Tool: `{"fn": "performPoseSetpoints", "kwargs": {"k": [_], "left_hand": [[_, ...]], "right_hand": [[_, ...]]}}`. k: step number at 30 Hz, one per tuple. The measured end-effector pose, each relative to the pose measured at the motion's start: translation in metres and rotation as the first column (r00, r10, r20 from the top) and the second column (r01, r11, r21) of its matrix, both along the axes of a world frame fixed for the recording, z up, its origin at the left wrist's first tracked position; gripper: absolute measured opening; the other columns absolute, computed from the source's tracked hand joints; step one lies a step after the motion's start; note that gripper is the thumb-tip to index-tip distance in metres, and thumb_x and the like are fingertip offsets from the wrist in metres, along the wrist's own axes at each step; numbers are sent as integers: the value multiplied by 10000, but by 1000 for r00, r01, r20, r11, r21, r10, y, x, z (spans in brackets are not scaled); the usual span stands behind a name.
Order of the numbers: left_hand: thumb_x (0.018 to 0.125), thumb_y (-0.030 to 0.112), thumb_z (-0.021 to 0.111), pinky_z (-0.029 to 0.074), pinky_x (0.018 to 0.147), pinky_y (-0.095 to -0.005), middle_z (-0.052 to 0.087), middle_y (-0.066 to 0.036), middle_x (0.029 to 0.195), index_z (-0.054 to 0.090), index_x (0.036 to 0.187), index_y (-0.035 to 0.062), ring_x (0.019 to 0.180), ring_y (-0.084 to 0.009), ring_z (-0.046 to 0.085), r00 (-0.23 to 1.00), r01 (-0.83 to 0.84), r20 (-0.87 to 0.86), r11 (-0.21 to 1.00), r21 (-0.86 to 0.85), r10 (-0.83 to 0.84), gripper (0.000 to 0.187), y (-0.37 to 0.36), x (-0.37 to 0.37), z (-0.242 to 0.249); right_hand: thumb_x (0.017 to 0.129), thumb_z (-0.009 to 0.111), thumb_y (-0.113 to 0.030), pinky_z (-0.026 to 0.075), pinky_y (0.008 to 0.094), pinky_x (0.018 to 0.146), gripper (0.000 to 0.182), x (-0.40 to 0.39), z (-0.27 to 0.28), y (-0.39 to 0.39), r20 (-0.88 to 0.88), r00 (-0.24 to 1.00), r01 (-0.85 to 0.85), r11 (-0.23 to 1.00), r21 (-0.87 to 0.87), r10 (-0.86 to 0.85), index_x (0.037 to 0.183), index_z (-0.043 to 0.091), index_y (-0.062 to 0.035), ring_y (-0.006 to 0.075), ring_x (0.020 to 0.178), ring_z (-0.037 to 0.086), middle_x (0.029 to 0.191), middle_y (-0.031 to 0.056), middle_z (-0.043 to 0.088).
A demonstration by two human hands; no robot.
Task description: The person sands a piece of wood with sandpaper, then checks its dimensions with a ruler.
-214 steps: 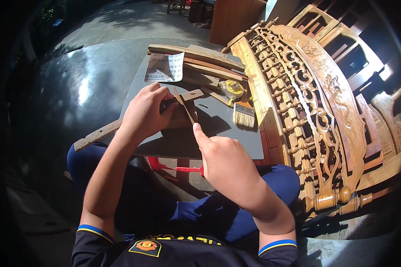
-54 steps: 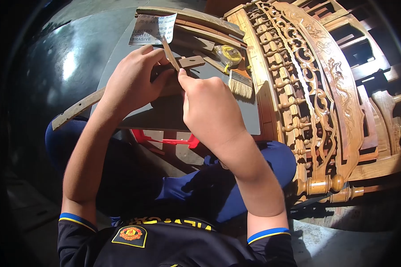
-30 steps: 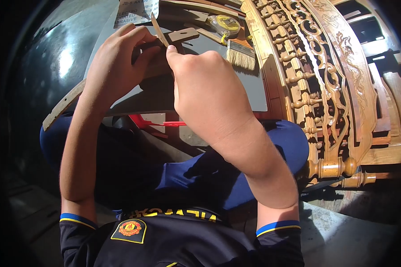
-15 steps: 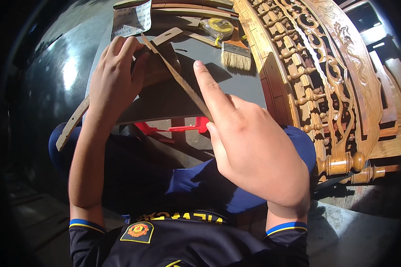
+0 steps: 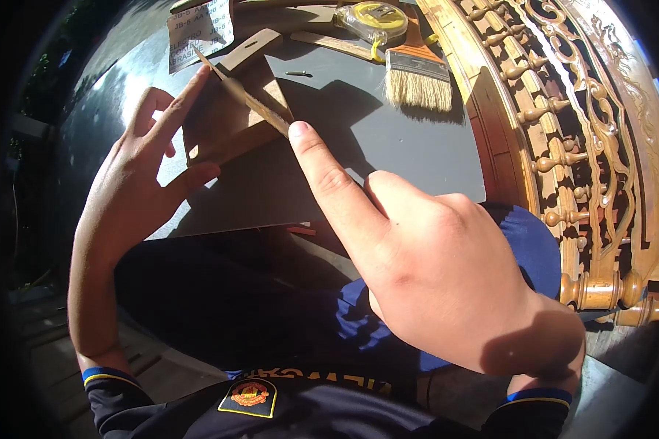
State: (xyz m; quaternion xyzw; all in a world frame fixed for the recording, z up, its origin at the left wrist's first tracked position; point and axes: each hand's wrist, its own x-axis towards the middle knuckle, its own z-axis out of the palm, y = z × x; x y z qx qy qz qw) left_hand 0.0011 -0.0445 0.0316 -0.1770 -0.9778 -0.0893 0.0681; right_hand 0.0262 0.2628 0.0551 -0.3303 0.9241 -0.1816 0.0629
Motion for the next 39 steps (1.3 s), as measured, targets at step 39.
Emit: {"fn": "performPoseSetpoints", "kwargs": {"k": [39], "left_hand": [[1067,281,683,638,684,-435,641,-119,1177,641,1328,126,777,-343,761,997,37,-59,998,-50,-39,307,-9,1,30]], "right_hand": [[887,660,10,554,424,524,783,43,10,-19,-191,981,16,999,-49,-25,1635,428,7,313,539,638,730,116,594]]}}
